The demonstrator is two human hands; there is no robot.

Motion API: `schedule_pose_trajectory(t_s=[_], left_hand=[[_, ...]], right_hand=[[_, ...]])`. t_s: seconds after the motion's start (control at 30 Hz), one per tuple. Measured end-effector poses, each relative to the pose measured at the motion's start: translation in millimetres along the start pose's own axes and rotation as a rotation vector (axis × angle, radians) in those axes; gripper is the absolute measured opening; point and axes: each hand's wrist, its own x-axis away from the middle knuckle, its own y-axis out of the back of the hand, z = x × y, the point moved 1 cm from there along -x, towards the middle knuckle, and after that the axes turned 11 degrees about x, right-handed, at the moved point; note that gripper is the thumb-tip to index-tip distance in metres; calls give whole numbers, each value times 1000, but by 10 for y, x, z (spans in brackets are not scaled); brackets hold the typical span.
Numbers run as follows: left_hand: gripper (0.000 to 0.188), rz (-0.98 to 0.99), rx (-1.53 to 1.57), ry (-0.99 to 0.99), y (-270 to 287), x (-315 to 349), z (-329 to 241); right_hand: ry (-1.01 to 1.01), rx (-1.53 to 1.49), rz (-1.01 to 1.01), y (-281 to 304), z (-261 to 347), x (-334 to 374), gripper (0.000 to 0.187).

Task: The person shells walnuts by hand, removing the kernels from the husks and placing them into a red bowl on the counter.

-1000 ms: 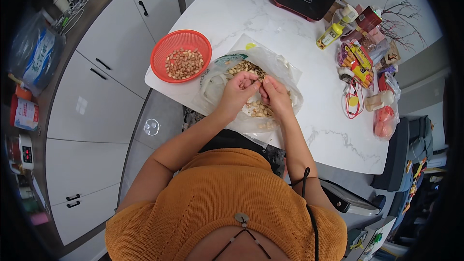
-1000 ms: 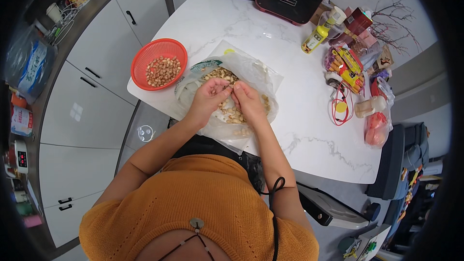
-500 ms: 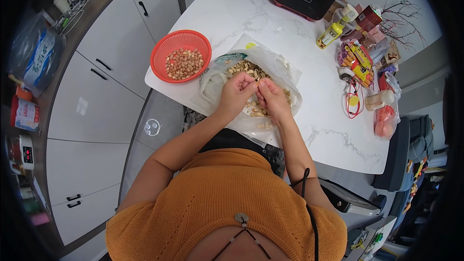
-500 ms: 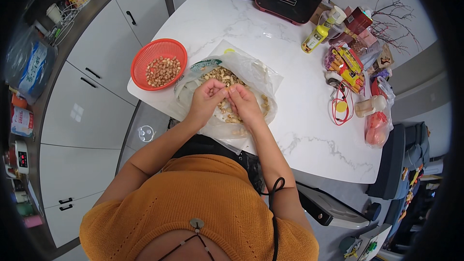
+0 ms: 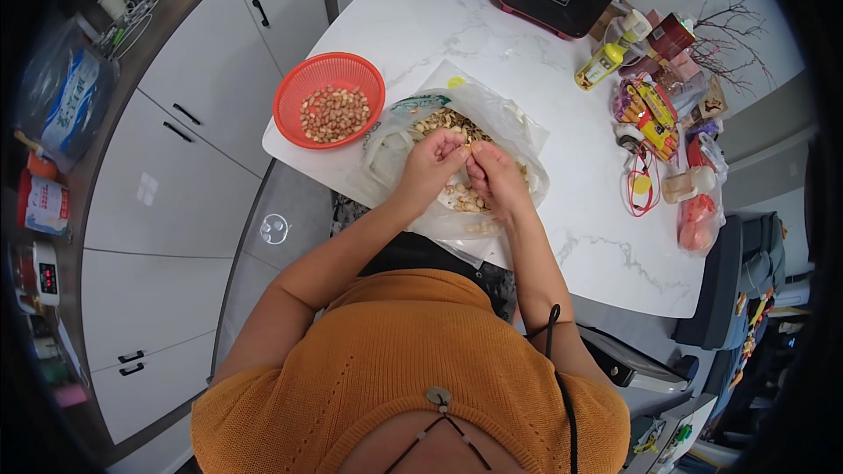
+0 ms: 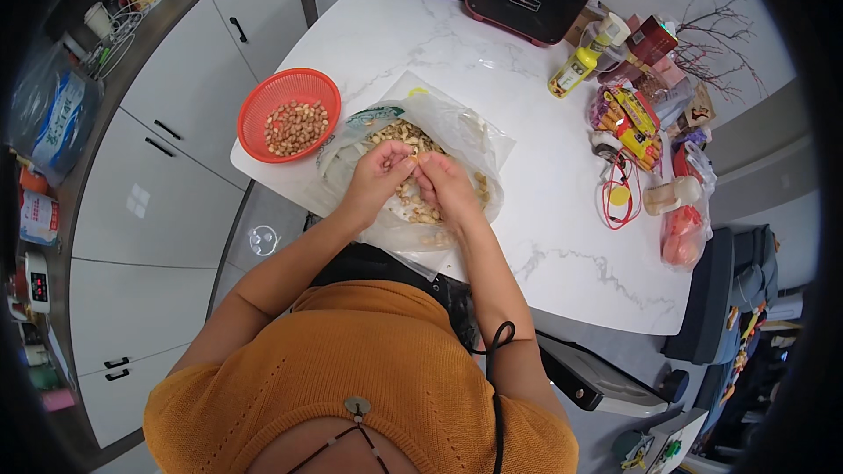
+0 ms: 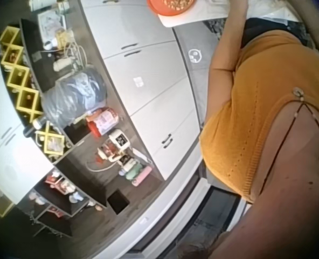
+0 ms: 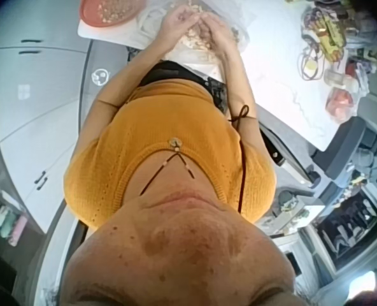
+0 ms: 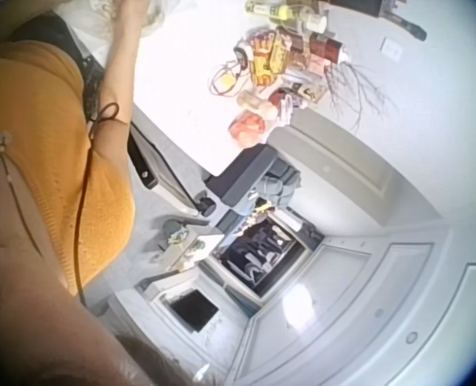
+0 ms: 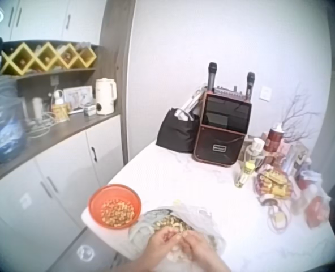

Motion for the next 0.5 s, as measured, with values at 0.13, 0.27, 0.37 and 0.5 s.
schedule_pose_trajectory(t_s=[0.13, 0.27, 0.37, 0.5], left_hand=[[4, -25, 8, 11, -12, 1, -8], [4, -37, 15, -7, 5, 3, 20], [3, -55, 13, -26, -4, 6, 26], [3, -98, 3, -26, -1, 11, 69]], right_hand=[[37, 50, 39, 33, 7, -12, 24], [194, 234, -25, -41, -41, -3, 22], [323, 321, -86, -71, -104, -11, 23], [377, 443, -235, -105, -215, -72, 25]])
